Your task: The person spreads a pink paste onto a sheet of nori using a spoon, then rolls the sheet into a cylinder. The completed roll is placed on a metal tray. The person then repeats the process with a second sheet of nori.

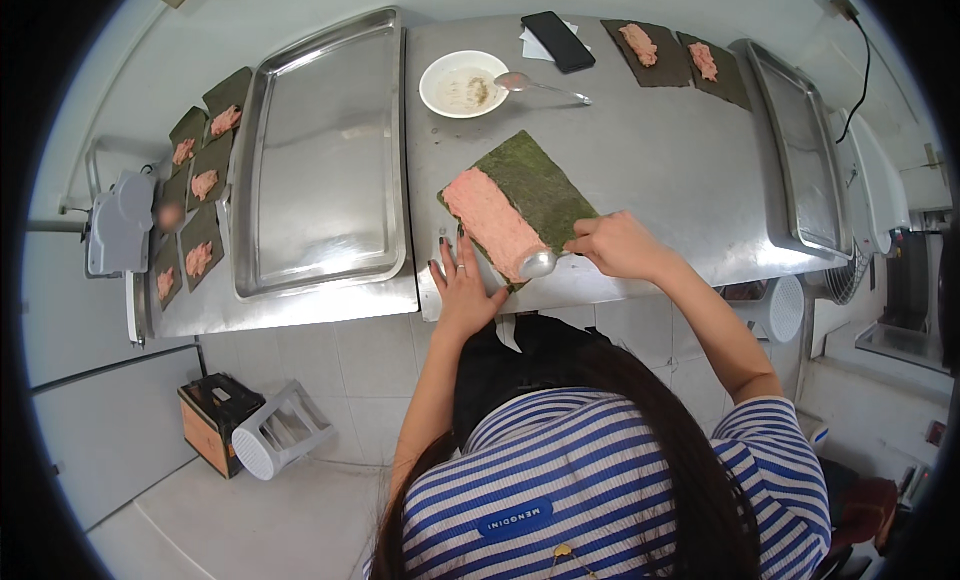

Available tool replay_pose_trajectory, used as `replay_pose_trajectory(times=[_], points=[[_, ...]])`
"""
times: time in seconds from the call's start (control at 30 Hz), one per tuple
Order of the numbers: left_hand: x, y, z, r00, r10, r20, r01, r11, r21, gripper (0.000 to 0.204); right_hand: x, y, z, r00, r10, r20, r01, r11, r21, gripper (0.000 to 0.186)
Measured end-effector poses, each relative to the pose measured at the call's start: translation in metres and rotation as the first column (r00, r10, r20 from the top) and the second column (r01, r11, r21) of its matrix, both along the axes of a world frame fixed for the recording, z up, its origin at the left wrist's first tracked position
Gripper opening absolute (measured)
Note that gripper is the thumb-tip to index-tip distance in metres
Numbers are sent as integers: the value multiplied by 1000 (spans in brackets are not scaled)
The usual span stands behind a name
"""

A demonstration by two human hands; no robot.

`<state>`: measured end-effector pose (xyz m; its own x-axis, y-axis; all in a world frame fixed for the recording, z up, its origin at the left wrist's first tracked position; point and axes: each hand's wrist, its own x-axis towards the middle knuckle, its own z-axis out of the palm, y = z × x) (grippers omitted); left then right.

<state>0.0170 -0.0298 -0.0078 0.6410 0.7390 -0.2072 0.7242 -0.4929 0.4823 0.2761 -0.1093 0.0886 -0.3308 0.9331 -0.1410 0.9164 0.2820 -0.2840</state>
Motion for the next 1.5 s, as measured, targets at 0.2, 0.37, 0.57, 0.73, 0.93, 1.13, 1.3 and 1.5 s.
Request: replay_pose_trajectory(times=[0.2, 0.37, 0.57, 0.73, 0.93, 1.13, 1.3, 1.5], points=[[5, 7, 0, 1000, -3, 7, 3, 1000, -13, 110, 6, 4, -15, 996, -5, 90, -4, 995, 102, 25], [5, 7, 0, 1000, -5, 14, 5, 1000, -19, 110, 25, 6, -5, 989, -62, 132, 48, 993, 106, 24], [5, 7, -1, 1000, -5, 9, 6, 1000, -11, 110, 32, 5, 5, 996, -62, 62, 54, 992, 115, 28], [5, 7, -1, 1000, 0, 28, 0, 1000, -11, 110, 22, 16, -13, 1000, -26, -4, 26, 991, 128, 27], [5, 7, -1, 1000, -4, 30, 4, 1000, 0, 110, 22, 63, -28, 998, 18, -68, -8, 990, 142, 26], [3, 7, -4, 1000, -3, 10, 3, 1000, 3, 109, 21, 124, -38, 998, 21, -57, -8, 974, 226, 26], [4, 7, -2, 1000, -13, -4, 13, 1000, 1, 109, 23, 157, -45, 997, -24, -77, 41, 970, 239, 27], [4, 7, -2, 1000, -15, -12, 15, 1000, 8, 110, 27, 174, -48, 993, -119, -27, 121, 959, 255, 28]])
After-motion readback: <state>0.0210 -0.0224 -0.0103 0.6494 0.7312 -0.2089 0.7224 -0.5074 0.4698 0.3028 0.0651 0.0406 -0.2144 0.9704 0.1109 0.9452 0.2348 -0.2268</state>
